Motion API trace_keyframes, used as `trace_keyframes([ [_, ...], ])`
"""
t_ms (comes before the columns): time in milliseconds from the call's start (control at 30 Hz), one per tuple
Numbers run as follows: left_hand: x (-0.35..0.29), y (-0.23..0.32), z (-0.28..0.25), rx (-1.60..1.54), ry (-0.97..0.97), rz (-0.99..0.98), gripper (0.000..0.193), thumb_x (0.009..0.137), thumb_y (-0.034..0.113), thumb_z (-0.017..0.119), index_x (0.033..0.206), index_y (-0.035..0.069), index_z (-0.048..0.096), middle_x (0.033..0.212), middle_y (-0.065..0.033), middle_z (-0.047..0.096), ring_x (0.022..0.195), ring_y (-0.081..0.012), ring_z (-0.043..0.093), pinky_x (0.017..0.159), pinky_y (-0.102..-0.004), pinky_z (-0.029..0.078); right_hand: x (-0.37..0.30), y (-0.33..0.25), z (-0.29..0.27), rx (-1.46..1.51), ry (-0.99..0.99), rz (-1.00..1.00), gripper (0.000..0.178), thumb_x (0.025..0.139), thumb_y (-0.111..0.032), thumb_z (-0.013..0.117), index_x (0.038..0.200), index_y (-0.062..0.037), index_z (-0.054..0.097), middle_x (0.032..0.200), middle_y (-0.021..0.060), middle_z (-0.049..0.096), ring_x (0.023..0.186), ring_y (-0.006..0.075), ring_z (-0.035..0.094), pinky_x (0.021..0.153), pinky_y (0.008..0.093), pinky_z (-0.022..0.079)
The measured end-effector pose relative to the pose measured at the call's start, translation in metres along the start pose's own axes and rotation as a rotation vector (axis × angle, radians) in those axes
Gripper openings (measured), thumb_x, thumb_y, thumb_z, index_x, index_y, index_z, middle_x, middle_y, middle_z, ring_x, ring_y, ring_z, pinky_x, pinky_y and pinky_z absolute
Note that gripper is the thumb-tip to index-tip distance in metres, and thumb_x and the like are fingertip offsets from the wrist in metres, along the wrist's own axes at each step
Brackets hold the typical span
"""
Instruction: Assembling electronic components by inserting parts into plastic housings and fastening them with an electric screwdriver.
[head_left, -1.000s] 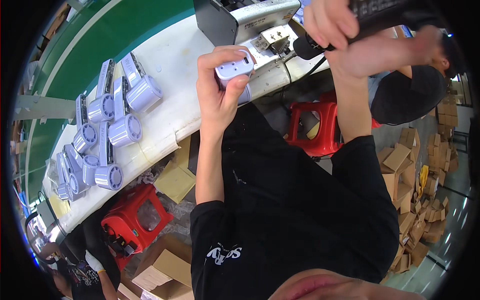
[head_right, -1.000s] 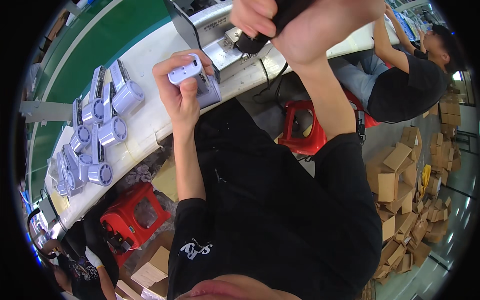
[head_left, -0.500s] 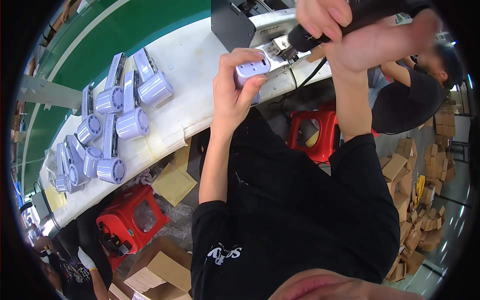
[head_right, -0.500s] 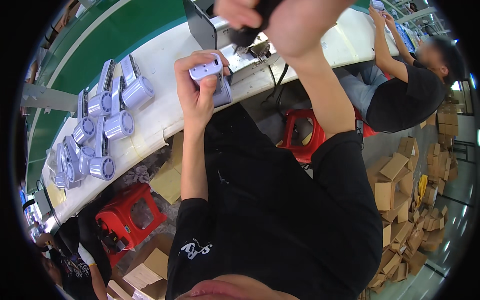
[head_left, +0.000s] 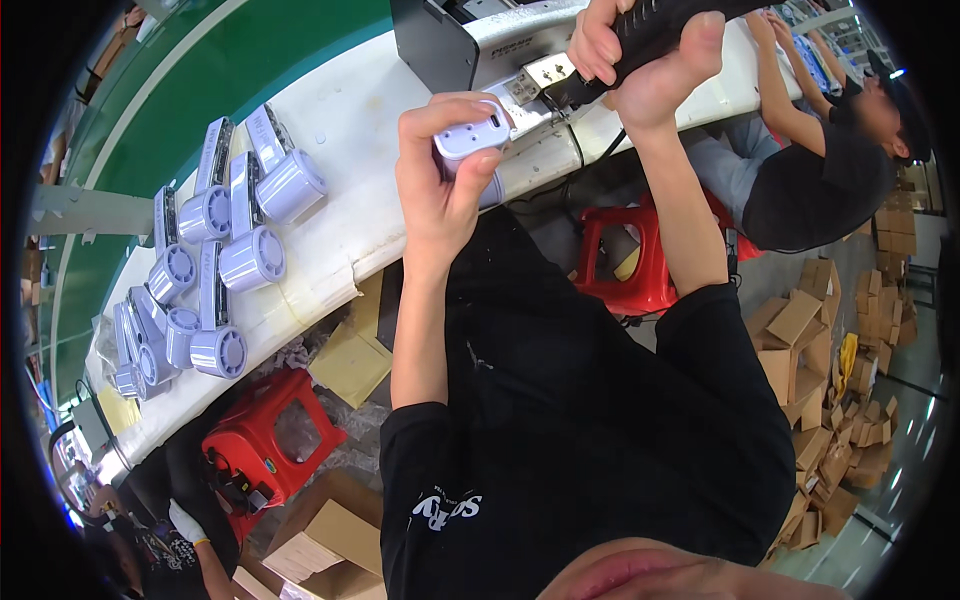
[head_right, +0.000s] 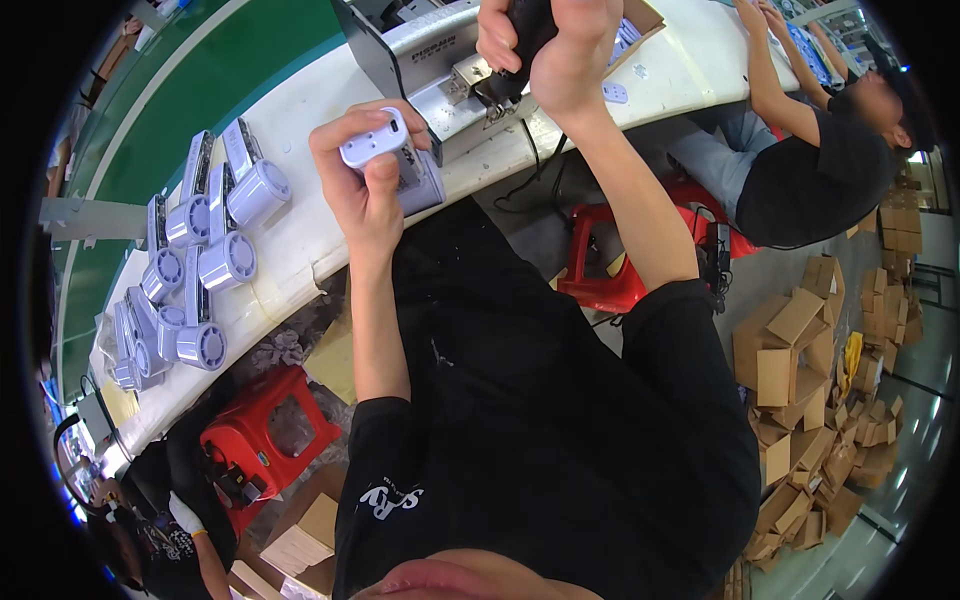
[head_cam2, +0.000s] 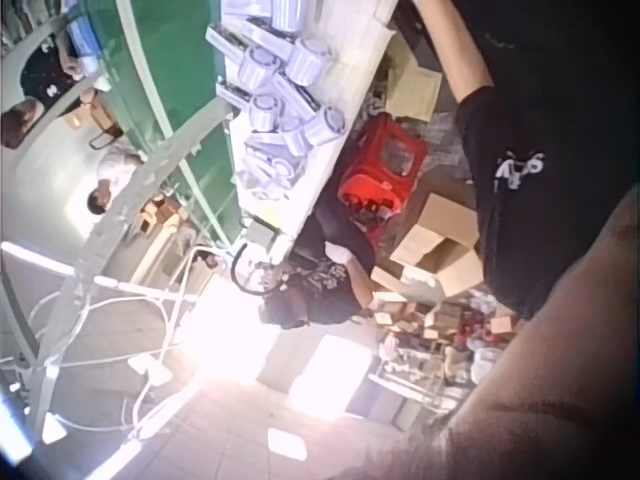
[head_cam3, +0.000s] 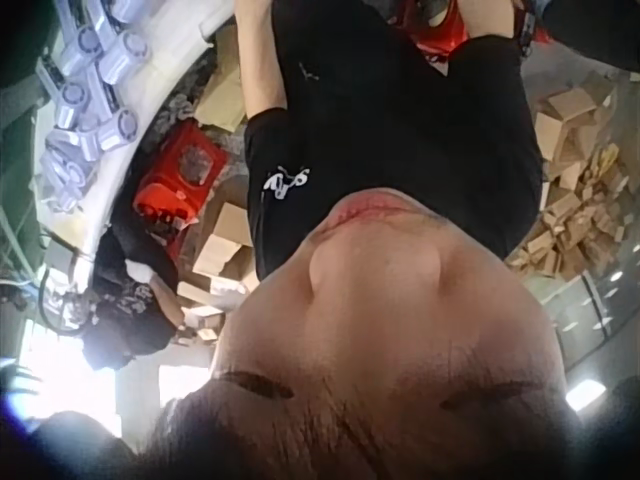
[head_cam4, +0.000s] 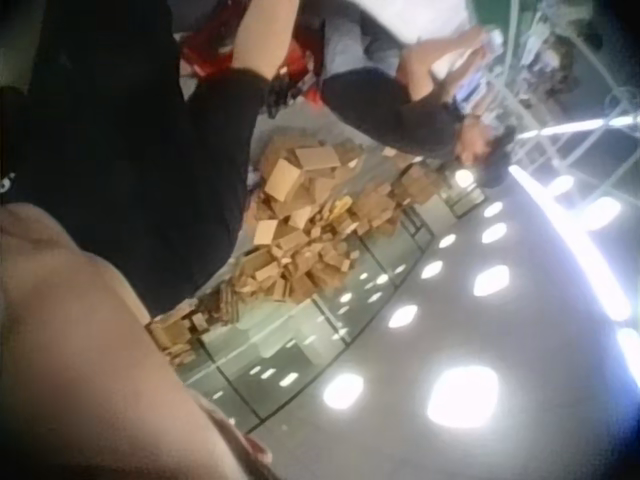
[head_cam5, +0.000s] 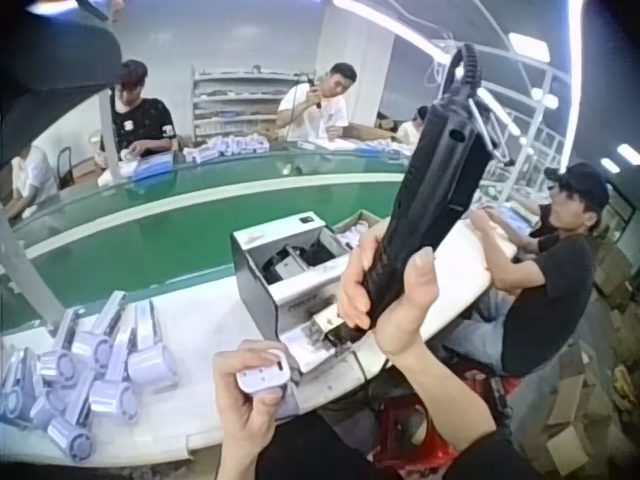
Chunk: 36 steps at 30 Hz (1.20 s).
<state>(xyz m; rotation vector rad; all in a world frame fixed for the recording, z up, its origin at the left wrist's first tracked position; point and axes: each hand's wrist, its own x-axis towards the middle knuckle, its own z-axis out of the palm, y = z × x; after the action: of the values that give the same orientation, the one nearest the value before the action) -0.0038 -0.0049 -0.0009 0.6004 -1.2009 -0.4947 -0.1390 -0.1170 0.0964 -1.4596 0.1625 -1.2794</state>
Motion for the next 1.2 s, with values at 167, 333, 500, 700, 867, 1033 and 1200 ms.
trace_keyframes([
  [167,0.001,0.003,0.0,-0.044,0.002,-0.003,0.037,0.092,0.028,0.065,0.112,0.003,0.046,0.107,-0.016,0.059,0.085,-0.0181,0.062,0.076,-0.0283,0.05,-0.004,-0.019,0.004,0.118,-0.001,0.048,0.069,0.083,-0.076,0.046,0.089,-0.007,0.041,0.054,0.0058,0.043,0.037,0.013,0.037,0.035,0.0256,0.033],
  [333,0.002,0.003,0.002,-0.024,-0.001,-0.007,0.038,0.092,0.028,0.065,0.112,0.003,0.046,0.107,-0.0162,0.059,0.084,-0.0181,0.062,0.076,-0.0281,0.051,0.014,-0.064,0.039,0.25,-0.08,0.013,0.072,0.082,-0.08,0.04,0.089,-0.0079,0.041,0.053,0.0059,0.043,0.036,0.0131,0.038,0.035,0.0262,0.033],
  [500,0.0,0.001,-0.001,0.03,0.003,-0.005,0.035,0.091,0.023,0.067,0.111,0.003,0.047,0.108,-0.0156,0.061,0.09,-0.0203,0.061,0.082,-0.0299,0.049,0.03,-0.077,0.064,0.282,-0.196,0.019,0.074,0.08,-0.081,0.04,0.088,-0.0075,0.041,0.053,0.0063,0.043,0.036,0.0129,0.038,0.035,0.0259,0.033],
  [700,-0.002,0.001,0.002,-0.039,0.023,-0.061,0.035,0.089,0.023,0.069,0.11,0.003,0.047,0.102,-0.0129,0.061,0.086,-0.0196,0.058,0.08,-0.0291,0.047,0.034,-0.074,0.084,0.278,-0.297,0.062,0.077,0.078,-0.083,0.041,0.088,-0.0067,0.041,0.053,0.0069,0.044,0.036,0.0127,0.038,0.035,0.0256,0.033],
  [867,-0.007,0.001,-0.002,0.044,0.033,-0.067,0.035,0.088,0.02,0.07,0.109,0.004,0.047,0.096,-0.01,0.06,0.078,-0.0184,0.055,0.073,-0.0275,0.046,0.032,-0.061,0.097,0.286,-0.34,0.106,0.079,0.076,-0.084,0.042,0.087,-0.006,0.041,0.052,0.0074,0.045,0.036,0.0125,0.038,0.035,0.0253,0.033],
  [1033,-0.007,0.007,-0.001,0.058,0.032,-0.088,0.036,0.086,0.018,0.072,0.109,0.004,0.048,0.096,-0.0098,0.061,0.079,-0.0192,0.056,0.073,-0.028,0.046,0.03,-0.058,0.1,0.27,-0.349,0.12,0.081,0.074,-0.086,0.043,0.087,-0.0053,0.042,0.052,0.0079,0.045,0.037,0.0124,0.037,0.035,0.025,0.033],
  [1200,-0.006,0.005,0.001,0.014,0.038,-0.061,0.036,0.086,0.018,0.072,0.11,0.004,0.048,0.098,-0.0102,0.061,0.08,-0.0196,0.057,0.074,-0.0277,0.047,0.03,-0.059,0.096,0.282,-0.341,0.108,0.084,0.072,-0.087,0.043,0.086,-0.0047,0.042,0.052,0.0084,0.046,0.037,0.0122,0.037,0.035,0.0247,0.033],
])
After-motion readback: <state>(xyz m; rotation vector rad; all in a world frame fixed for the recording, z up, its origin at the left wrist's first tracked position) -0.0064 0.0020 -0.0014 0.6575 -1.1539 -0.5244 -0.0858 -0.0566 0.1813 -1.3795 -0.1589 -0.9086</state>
